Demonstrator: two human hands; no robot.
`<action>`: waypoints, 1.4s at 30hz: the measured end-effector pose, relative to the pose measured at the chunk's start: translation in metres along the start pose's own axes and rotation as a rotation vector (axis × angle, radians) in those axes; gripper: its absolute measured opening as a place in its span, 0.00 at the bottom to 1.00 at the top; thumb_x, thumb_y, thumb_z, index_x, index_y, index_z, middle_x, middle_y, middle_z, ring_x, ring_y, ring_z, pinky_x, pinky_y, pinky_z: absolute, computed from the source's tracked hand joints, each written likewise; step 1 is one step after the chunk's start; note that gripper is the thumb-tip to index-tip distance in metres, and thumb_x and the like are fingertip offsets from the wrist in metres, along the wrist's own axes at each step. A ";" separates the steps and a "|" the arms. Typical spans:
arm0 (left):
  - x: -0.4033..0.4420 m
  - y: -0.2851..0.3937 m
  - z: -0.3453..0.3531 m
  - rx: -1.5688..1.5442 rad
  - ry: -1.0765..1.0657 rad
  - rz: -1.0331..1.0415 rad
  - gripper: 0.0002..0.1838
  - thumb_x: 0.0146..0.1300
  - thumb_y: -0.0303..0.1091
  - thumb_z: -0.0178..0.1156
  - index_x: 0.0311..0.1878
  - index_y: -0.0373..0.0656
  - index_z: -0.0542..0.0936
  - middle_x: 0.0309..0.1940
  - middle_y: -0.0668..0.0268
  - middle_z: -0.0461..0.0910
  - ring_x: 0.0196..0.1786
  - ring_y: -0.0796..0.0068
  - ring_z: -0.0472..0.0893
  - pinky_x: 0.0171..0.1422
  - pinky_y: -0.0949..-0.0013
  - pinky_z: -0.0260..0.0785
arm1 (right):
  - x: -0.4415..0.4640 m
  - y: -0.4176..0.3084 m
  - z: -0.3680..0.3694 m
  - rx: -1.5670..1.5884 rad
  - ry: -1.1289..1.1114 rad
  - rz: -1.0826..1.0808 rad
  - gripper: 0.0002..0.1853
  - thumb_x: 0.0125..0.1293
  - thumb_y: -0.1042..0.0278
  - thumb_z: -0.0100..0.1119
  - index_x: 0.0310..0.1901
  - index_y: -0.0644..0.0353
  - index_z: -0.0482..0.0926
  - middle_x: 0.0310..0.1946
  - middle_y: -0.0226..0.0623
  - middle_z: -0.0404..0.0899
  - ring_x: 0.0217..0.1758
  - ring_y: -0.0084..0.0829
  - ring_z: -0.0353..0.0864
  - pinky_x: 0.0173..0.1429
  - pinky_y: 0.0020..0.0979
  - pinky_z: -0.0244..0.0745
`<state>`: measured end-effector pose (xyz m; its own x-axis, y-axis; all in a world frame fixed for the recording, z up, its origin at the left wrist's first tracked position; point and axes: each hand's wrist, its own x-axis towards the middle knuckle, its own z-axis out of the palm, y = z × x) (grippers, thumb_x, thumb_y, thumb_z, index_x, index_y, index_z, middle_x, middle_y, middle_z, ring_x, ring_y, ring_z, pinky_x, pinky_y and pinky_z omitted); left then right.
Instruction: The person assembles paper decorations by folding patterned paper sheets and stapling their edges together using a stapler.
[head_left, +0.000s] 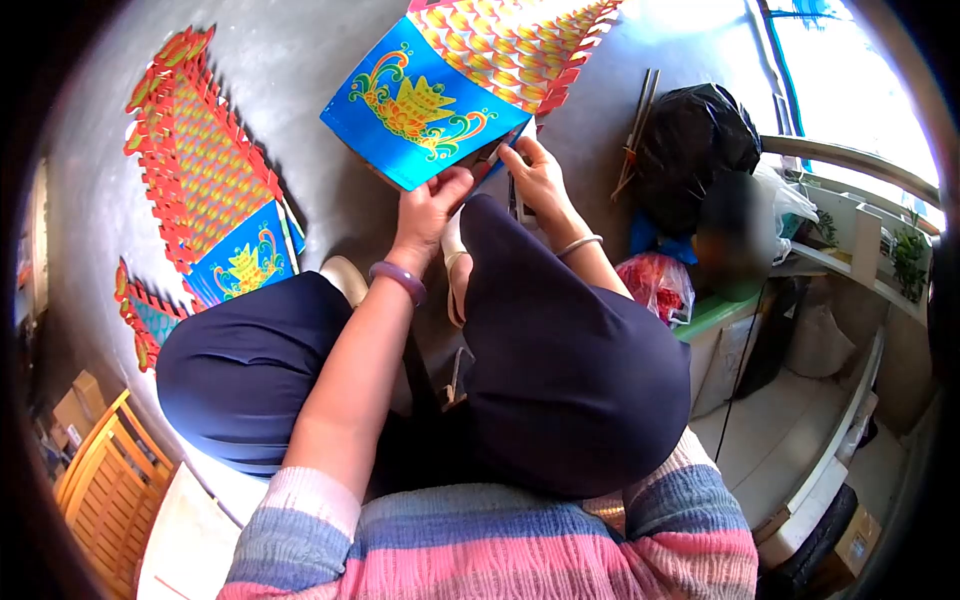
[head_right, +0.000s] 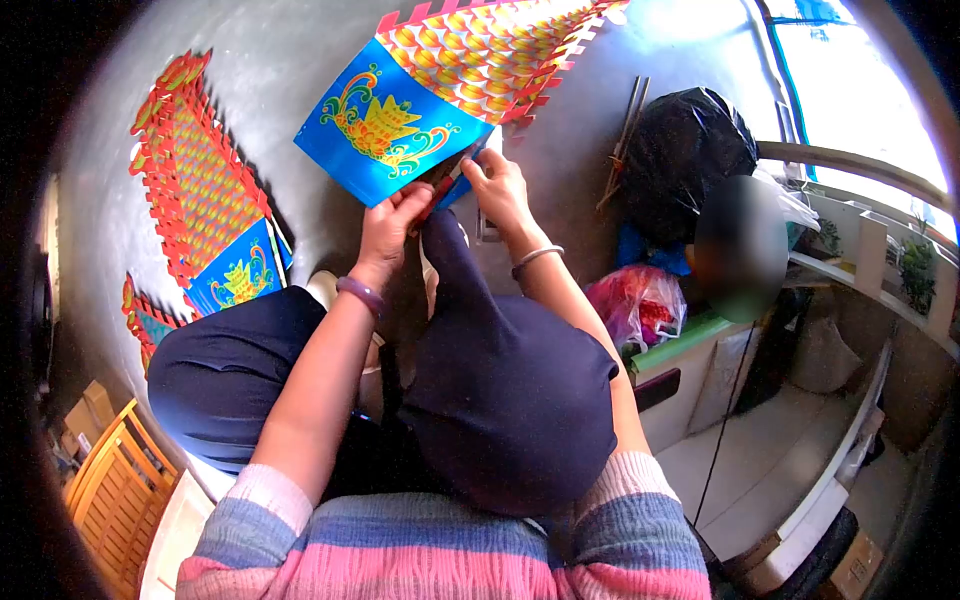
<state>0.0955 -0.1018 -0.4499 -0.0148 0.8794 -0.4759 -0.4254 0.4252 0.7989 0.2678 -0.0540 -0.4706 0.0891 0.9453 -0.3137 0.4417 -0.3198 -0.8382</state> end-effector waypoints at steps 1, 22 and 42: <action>-0.003 0.003 0.001 -0.211 0.091 -0.022 0.14 0.60 0.34 0.61 0.46 0.37 0.76 0.38 0.64 0.80 0.39 0.74 0.78 0.46 0.70 0.69 | 0.002 0.004 0.001 -0.026 0.011 0.006 0.18 0.59 0.53 0.59 0.40 0.63 0.79 0.26 0.48 0.78 0.30 0.39 0.78 0.39 0.37 0.71; -0.006 -0.006 0.000 0.022 0.245 0.039 0.11 0.53 0.22 0.65 0.41 0.37 0.78 0.38 0.67 0.81 0.38 0.79 0.78 0.46 0.73 0.70 | -0.032 -0.018 0.021 0.559 -0.152 0.109 0.17 0.70 0.66 0.49 0.55 0.67 0.72 0.49 0.37 0.78 0.50 0.26 0.74 0.56 0.28 0.68; 0.013 0.014 -0.014 -0.229 0.259 -0.311 0.09 0.51 0.25 0.67 0.33 0.46 0.77 0.25 0.70 0.79 0.23 0.79 0.77 0.25 0.79 0.64 | -0.019 -0.017 0.001 0.055 -0.039 0.124 0.50 0.53 0.61 0.69 0.69 0.64 0.45 0.52 0.51 0.74 0.53 0.35 0.75 0.56 0.31 0.70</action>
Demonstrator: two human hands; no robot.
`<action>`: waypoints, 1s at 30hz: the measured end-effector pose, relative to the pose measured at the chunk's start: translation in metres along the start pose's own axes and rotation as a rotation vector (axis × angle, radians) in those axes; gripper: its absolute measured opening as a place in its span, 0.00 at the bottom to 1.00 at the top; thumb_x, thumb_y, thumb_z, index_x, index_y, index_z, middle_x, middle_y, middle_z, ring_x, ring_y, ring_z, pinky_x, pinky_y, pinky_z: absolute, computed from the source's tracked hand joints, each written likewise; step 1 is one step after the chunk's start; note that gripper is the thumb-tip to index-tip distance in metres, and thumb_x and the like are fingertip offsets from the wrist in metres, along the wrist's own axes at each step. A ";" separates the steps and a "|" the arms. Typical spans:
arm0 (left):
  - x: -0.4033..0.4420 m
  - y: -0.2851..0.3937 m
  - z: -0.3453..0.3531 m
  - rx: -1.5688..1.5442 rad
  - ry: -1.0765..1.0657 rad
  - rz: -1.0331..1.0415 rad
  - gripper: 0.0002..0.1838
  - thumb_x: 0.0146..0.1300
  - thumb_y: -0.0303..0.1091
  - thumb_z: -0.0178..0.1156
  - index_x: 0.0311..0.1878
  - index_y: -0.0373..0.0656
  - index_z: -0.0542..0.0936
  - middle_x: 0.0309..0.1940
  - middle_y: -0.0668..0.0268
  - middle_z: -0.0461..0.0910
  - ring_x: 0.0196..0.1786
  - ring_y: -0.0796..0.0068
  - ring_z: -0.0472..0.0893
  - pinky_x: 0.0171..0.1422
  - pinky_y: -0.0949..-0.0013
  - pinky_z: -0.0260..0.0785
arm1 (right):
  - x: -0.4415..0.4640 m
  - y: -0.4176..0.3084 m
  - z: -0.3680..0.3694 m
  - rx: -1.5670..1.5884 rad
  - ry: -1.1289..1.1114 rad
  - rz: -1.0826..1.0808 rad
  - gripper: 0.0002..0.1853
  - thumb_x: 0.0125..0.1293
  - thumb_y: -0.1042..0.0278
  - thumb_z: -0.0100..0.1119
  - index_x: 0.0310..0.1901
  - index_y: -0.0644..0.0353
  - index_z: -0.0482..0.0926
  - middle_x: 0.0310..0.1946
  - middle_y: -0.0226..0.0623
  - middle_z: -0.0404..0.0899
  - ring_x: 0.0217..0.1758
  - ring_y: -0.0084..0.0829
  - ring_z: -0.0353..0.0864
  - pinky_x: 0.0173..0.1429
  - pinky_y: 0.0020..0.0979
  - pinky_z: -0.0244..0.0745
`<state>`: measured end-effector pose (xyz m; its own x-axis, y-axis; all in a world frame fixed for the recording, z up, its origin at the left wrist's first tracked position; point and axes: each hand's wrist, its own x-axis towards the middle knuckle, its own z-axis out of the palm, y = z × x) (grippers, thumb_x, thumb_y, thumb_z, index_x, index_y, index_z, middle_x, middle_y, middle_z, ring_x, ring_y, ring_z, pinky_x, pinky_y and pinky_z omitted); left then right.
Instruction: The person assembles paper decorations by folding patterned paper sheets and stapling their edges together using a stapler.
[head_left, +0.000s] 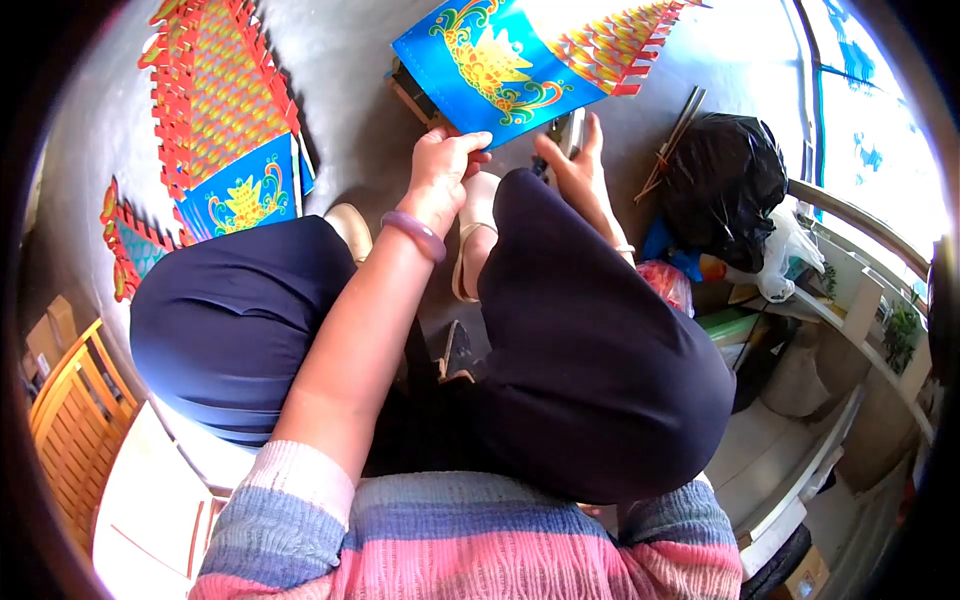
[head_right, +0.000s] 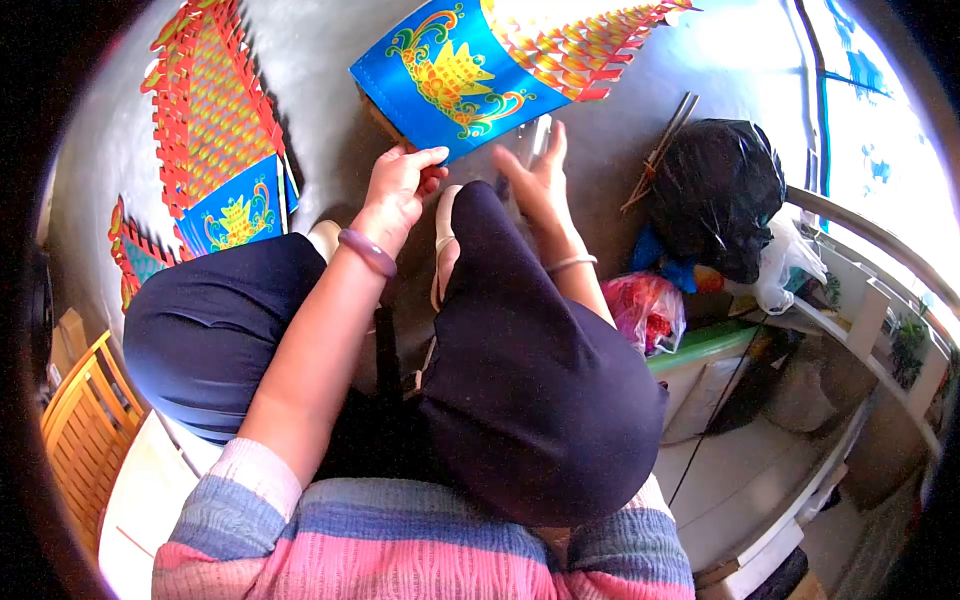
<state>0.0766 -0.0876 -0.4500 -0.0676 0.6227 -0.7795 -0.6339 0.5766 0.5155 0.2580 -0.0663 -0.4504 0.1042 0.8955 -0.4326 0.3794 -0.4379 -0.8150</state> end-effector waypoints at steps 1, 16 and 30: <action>0.001 0.000 0.000 0.000 -0.002 0.002 0.09 0.51 0.25 0.67 0.33 0.46 0.77 0.25 0.70 0.79 0.23 0.79 0.77 0.24 0.79 0.65 | -0.008 0.002 -0.007 -0.064 -0.007 0.023 0.48 0.52 0.63 0.69 0.69 0.65 0.49 0.52 0.50 0.74 0.53 0.35 0.75 0.55 0.31 0.71; 0.003 -0.006 0.003 -0.020 -0.018 0.079 0.08 0.49 0.21 0.65 0.33 0.44 0.78 0.25 0.69 0.79 0.25 0.79 0.75 0.31 0.76 0.67 | -0.089 -0.069 -0.017 -0.259 -0.351 -0.125 0.20 0.59 0.61 0.62 0.45 0.70 0.77 0.32 0.42 0.81 0.39 0.22 0.76 0.44 0.30 0.71; 0.007 -0.005 0.005 -0.011 0.043 0.127 0.05 0.46 0.20 0.64 0.29 0.37 0.81 0.26 0.64 0.81 0.25 0.76 0.77 0.30 0.73 0.70 | -0.063 -0.046 -0.012 -0.271 -0.461 -0.017 0.19 0.58 0.61 0.62 0.44 0.69 0.77 0.32 0.47 0.82 0.39 0.25 0.78 0.43 0.32 0.73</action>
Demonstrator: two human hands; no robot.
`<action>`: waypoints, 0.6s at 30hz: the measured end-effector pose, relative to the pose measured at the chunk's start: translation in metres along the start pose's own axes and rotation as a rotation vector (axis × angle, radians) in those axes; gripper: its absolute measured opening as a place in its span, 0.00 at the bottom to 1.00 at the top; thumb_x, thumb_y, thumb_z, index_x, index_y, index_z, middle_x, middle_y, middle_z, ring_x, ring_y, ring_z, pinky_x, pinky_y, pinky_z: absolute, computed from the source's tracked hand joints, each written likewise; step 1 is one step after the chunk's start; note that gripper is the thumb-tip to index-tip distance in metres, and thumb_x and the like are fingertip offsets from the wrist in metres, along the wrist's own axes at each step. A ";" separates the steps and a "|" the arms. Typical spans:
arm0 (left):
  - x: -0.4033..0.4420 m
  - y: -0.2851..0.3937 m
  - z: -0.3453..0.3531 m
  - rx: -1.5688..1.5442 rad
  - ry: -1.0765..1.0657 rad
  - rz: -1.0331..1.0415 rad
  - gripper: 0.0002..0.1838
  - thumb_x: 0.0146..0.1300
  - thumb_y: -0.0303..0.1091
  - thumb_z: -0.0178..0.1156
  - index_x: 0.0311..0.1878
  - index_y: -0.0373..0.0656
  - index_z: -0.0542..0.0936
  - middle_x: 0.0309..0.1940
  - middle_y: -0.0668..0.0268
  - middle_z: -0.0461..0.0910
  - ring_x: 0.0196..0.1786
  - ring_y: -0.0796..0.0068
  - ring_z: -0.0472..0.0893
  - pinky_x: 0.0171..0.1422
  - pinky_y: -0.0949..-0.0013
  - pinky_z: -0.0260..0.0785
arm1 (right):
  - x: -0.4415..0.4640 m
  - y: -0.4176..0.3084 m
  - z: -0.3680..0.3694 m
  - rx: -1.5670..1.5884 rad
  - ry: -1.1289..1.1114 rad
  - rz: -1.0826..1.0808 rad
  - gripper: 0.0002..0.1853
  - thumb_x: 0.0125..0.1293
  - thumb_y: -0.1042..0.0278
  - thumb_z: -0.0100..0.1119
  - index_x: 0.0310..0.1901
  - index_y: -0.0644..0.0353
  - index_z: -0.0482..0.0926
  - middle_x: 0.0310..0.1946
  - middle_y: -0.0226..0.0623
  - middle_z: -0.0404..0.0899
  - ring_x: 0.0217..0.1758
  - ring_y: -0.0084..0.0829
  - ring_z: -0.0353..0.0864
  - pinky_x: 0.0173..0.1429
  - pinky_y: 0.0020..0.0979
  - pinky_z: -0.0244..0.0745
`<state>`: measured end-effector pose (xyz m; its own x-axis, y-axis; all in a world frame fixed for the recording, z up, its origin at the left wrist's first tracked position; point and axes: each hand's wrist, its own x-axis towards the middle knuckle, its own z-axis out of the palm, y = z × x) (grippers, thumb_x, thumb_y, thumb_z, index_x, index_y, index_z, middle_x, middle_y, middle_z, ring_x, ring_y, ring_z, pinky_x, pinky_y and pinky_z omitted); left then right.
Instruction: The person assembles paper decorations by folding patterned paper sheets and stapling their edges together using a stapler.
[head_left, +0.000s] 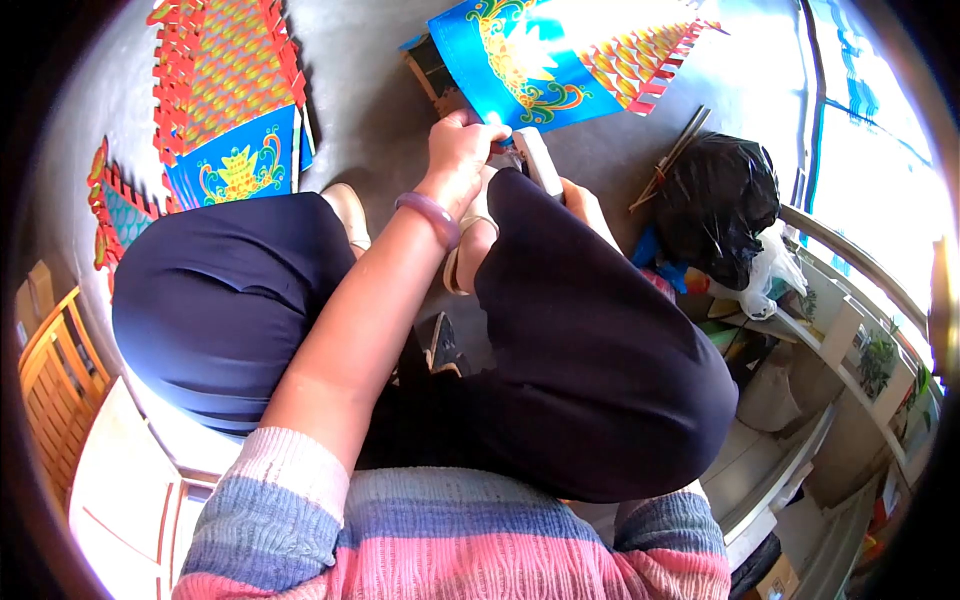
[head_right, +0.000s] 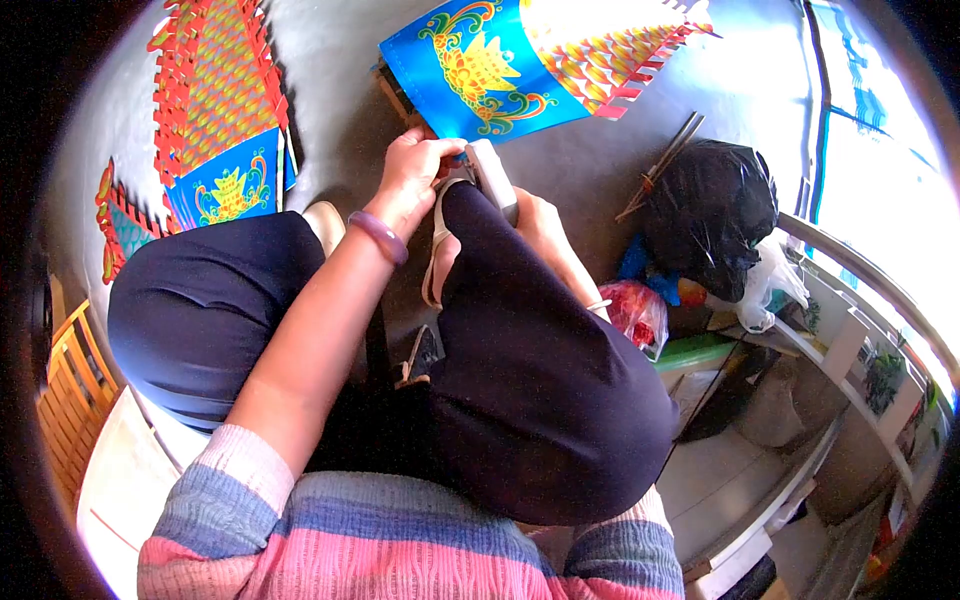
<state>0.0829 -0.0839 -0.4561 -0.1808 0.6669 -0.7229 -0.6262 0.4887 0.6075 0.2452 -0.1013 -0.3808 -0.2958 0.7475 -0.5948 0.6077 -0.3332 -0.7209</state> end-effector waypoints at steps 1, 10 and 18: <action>0.000 0.000 0.000 -0.001 0.000 -0.005 0.05 0.46 0.20 0.64 0.29 0.36 0.81 0.26 0.64 0.81 0.25 0.76 0.77 0.30 0.73 0.70 | 0.000 0.000 0.000 0.019 -0.005 0.010 0.19 0.58 0.61 0.62 0.44 0.69 0.77 0.32 0.47 0.82 0.39 0.25 0.78 0.43 0.32 0.73; 0.003 -0.002 -0.001 -0.012 -0.002 0.000 0.05 0.47 0.19 0.63 0.30 0.36 0.81 0.27 0.64 0.81 0.27 0.75 0.78 0.31 0.72 0.71 | 0.004 0.000 -0.001 -0.096 -0.011 -0.002 0.18 0.59 0.61 0.61 0.43 0.69 0.77 0.32 0.50 0.82 0.39 0.28 0.80 0.43 0.33 0.73; 0.002 -0.002 -0.001 0.044 -0.036 -0.006 0.06 0.51 0.24 0.64 0.34 0.43 0.79 0.27 0.68 0.79 0.26 0.78 0.75 0.32 0.74 0.67 | 0.014 0.020 0.002 -0.160 -0.006 -0.040 0.17 0.58 0.62 0.60 0.44 0.68 0.77 0.34 0.53 0.82 0.42 0.37 0.83 0.45 0.36 0.73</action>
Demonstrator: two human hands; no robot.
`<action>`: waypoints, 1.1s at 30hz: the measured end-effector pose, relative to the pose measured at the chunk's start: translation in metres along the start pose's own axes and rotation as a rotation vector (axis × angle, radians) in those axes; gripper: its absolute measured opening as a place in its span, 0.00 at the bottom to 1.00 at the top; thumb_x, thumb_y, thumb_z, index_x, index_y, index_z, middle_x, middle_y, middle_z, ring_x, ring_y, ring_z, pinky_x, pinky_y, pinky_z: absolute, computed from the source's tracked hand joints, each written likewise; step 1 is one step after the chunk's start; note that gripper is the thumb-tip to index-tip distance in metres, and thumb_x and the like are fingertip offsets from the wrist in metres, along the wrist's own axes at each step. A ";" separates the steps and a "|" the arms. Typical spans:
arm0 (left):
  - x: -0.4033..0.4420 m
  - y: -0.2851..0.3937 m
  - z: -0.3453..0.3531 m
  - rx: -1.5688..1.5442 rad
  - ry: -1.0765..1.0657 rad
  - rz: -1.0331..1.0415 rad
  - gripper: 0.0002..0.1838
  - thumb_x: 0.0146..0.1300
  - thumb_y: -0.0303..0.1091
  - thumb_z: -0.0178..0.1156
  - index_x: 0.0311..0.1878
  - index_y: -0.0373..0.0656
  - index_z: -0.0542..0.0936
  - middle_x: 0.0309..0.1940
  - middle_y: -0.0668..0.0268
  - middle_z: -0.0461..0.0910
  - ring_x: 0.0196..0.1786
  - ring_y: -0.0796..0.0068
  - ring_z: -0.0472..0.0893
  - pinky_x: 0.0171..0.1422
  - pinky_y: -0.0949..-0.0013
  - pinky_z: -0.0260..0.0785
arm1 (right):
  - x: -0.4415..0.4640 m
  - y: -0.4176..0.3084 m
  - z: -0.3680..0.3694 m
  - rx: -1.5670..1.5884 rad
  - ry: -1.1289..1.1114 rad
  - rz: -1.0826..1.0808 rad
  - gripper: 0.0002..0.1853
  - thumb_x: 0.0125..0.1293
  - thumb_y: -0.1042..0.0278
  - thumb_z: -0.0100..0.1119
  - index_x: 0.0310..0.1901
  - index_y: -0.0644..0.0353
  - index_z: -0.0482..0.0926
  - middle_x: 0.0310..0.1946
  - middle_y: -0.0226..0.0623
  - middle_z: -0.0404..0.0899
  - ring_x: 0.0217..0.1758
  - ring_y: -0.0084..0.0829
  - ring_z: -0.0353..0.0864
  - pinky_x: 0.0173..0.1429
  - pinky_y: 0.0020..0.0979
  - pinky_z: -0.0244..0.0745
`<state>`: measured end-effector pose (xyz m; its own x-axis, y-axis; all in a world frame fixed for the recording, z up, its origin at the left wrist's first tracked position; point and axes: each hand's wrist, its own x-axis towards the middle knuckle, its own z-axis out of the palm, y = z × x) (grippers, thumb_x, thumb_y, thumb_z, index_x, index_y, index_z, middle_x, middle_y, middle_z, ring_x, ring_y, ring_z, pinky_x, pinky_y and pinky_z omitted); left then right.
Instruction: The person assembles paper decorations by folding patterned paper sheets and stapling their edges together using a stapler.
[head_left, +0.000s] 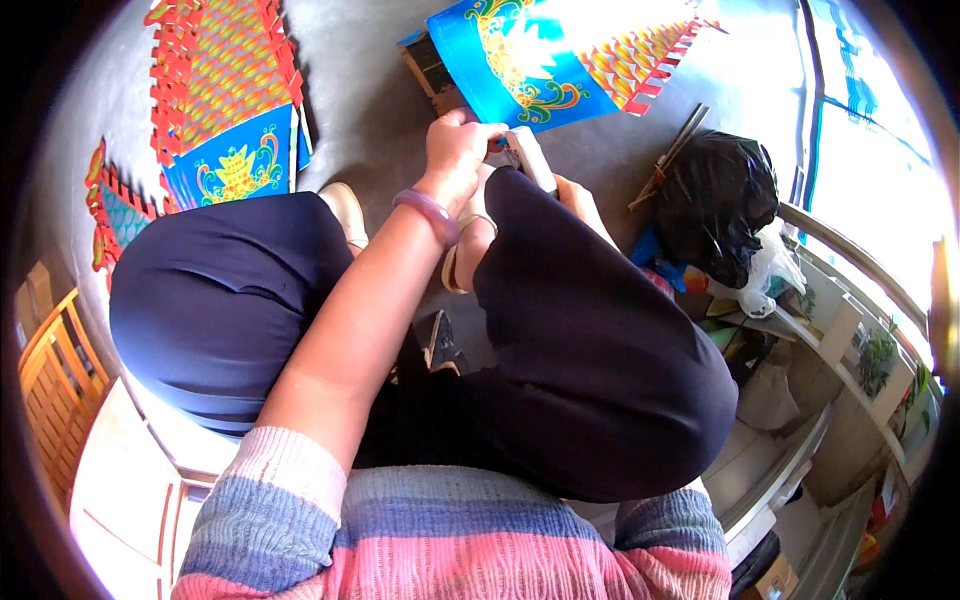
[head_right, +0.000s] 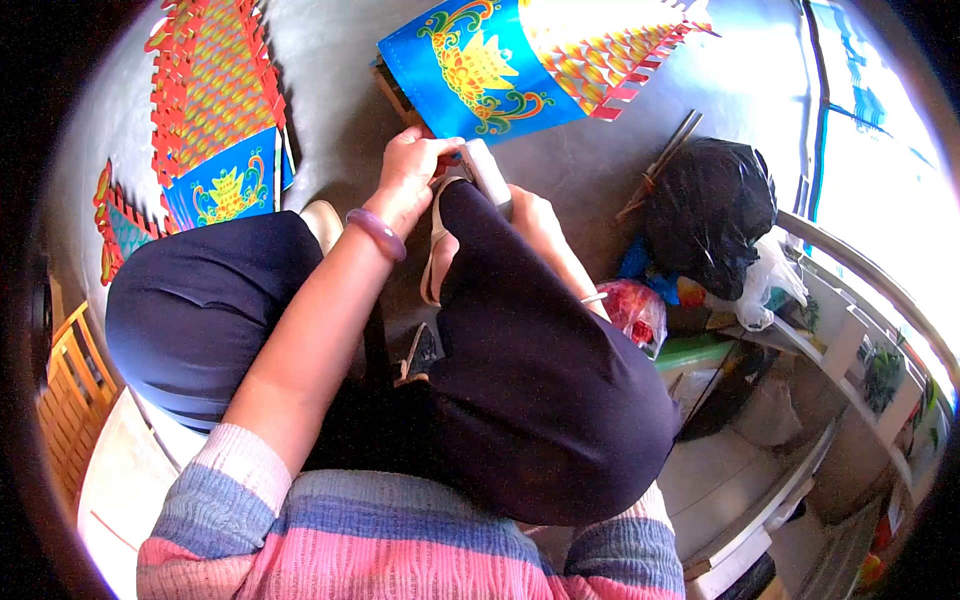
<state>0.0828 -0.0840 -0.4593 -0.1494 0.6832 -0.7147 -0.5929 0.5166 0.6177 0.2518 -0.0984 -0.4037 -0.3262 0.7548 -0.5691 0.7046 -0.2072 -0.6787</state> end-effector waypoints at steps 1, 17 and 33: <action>0.000 0.000 0.000 0.014 0.005 -0.010 0.06 0.52 0.25 0.64 0.33 0.43 0.79 0.27 0.68 0.79 0.26 0.78 0.75 0.31 0.74 0.67 | 0.000 0.002 0.001 -0.002 -0.005 -0.005 0.17 0.58 0.63 0.60 0.44 0.68 0.77 0.34 0.53 0.82 0.42 0.37 0.83 0.45 0.36 0.74; 0.016 0.013 -0.013 0.608 0.161 0.541 0.17 0.52 0.33 0.65 0.16 0.39 0.69 0.15 0.73 0.66 0.23 0.83 0.63 0.27 0.68 0.55 | 0.007 0.118 0.032 -0.197 0.324 0.103 0.27 0.57 0.55 0.60 0.53 0.66 0.69 0.45 0.55 0.75 0.48 0.51 0.76 0.51 0.45 0.72; -0.054 0.055 0.009 -0.084 -0.456 0.286 0.14 0.54 0.26 0.59 0.45 0.40 0.78 0.40 0.69 0.79 0.44 0.77 0.76 0.54 0.71 0.66 | 0.058 -0.025 -0.103 0.762 0.511 -0.077 0.19 0.68 0.51 0.49 0.40 0.63 0.75 0.28 0.33 0.77 0.29 0.24 0.76 0.32 0.26 0.71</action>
<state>0.0649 -0.0877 -0.3835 0.0337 0.9546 -0.2959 -0.6431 0.2473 0.7248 0.2803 0.0141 -0.3721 0.0910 0.9291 -0.3585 0.0274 -0.3622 -0.9317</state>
